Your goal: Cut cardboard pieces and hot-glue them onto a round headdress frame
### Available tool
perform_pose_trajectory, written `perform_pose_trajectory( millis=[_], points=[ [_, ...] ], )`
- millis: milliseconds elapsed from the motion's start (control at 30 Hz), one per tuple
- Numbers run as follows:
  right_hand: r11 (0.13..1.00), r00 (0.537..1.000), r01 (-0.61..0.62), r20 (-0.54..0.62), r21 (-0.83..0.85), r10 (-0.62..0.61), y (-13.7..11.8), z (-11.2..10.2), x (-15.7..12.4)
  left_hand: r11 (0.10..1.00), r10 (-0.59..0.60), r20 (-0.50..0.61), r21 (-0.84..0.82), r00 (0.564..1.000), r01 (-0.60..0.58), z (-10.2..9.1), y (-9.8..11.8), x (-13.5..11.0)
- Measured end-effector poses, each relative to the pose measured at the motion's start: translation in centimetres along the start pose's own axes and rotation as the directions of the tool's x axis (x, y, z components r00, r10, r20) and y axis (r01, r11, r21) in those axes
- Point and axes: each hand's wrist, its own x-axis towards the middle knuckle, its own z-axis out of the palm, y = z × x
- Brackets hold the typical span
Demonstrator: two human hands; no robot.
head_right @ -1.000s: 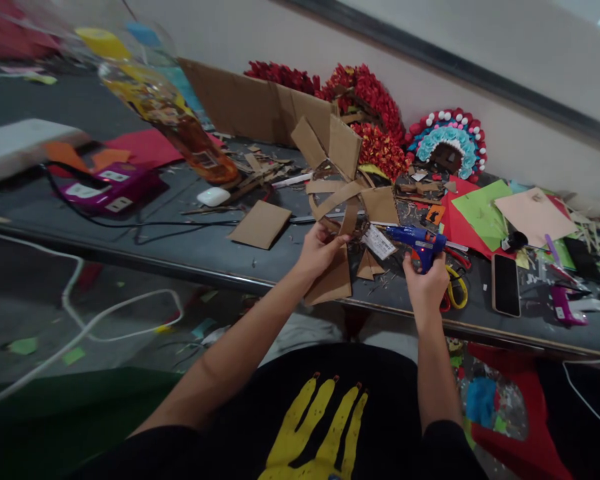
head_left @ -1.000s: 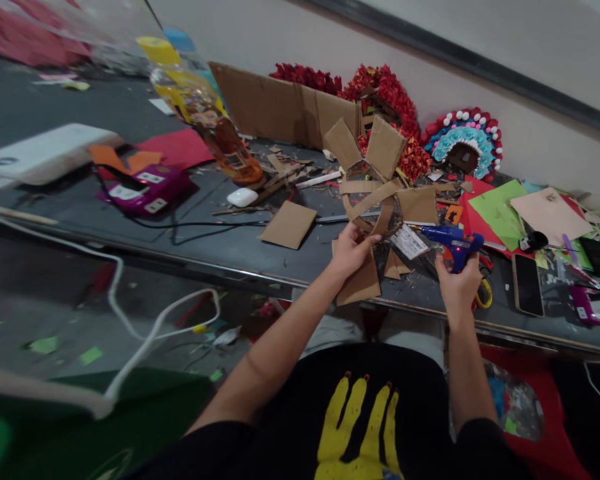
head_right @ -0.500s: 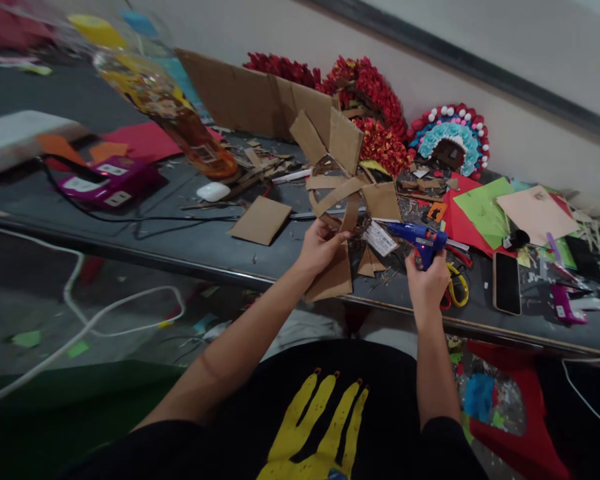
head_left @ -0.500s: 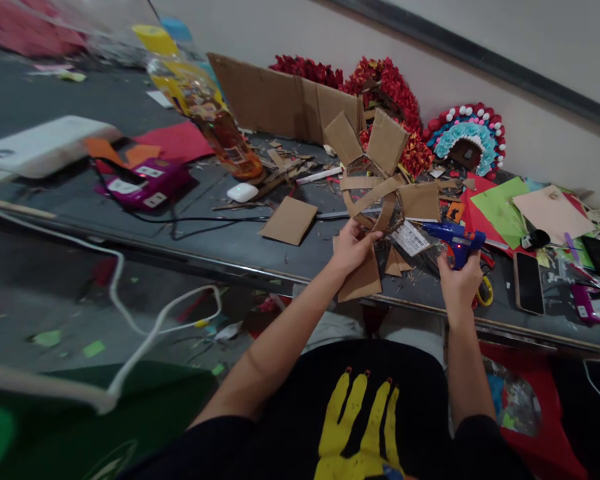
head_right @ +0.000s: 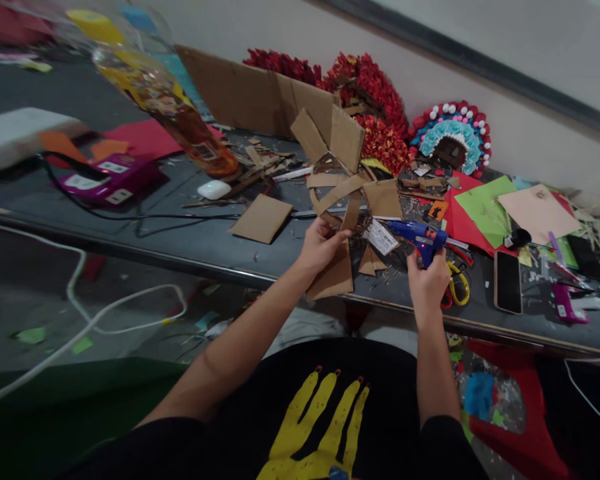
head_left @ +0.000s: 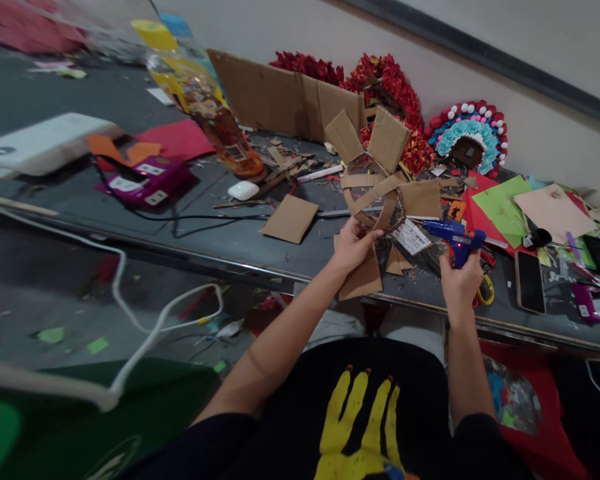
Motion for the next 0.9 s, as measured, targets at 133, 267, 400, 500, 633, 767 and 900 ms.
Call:
perform_pose_trajectory(
  millis=[133,267,400,500,633,767,900],
  points=[
    [1.0,1.0,0.003,0.001,-0.002,-0.003,0.05,-0.11,-0.02,1.0,-0.008,0.006,-0.013,1.0,0.008,-0.04,0.02,0.01],
    [1.0,1.0,0.001,-0.002,-0.003,-0.001,0.08,-0.23,-0.09,1.0,-0.013,-0.009,-0.014,1.0,0.013,-0.08,-0.15,0.05],
    [1.0,1.0,0.009,-0.003,-0.007,-0.009,0.27,-0.31,-0.19,1.0,-0.012,-0.01,0.01,1.0,0.012,-0.12,-0.23,0.09],
    [1.0,1.0,0.023,-0.015,-0.008,-0.023,0.52,-0.33,-0.28,1.0,-0.007,0.006,0.013,1.0,0.007,-0.13,-0.18,0.08],
    [0.999,0.999,0.031,-0.024,-0.01,-0.031,0.78,-0.37,-0.39,1.0,0.004,0.004,0.022,1.0,-0.004,-0.16,-0.16,0.08],
    [1.0,1.0,0.004,-0.014,-0.015,-0.005,0.76,-0.56,-0.43,1.0,-0.001,-0.017,0.02,1.0,0.001,-0.14,-0.21,0.1],
    [1.0,1.0,-0.011,-0.008,-0.007,0.011,0.71,-0.77,-0.5,1.0,0.007,-0.035,0.016,0.999,-0.006,-0.02,-0.16,0.08]
  ],
)
